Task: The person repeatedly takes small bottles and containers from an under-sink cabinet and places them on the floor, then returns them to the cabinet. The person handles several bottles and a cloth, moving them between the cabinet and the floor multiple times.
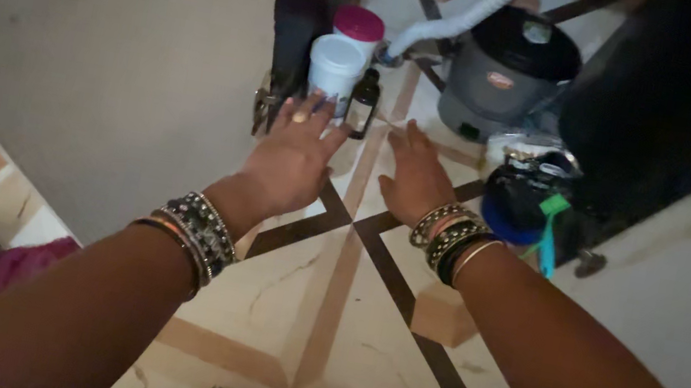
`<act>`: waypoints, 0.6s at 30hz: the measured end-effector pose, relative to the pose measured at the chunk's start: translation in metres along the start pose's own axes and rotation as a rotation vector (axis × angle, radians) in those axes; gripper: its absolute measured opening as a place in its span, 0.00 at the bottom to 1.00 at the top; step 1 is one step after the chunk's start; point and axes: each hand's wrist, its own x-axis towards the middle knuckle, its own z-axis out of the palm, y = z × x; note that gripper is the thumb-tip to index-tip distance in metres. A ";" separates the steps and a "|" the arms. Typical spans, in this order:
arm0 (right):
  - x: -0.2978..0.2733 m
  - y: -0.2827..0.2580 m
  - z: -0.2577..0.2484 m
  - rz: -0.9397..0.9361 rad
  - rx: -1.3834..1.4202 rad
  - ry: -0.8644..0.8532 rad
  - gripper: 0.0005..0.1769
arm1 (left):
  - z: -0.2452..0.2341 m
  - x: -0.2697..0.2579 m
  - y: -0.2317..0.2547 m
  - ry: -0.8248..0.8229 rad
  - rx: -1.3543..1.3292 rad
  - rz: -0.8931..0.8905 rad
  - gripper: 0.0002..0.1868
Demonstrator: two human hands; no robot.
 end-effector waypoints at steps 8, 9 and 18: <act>0.041 0.020 0.036 0.024 0.014 -0.052 0.41 | 0.048 0.034 -0.034 -0.008 -0.015 -0.019 0.34; 0.045 0.020 0.041 0.033 0.010 -0.064 0.41 | 0.055 0.037 -0.037 -0.007 -0.023 -0.023 0.34; 0.080 0.051 0.078 -0.019 0.016 -0.044 0.43 | 0.099 0.057 -0.058 -0.056 0.010 -0.003 0.34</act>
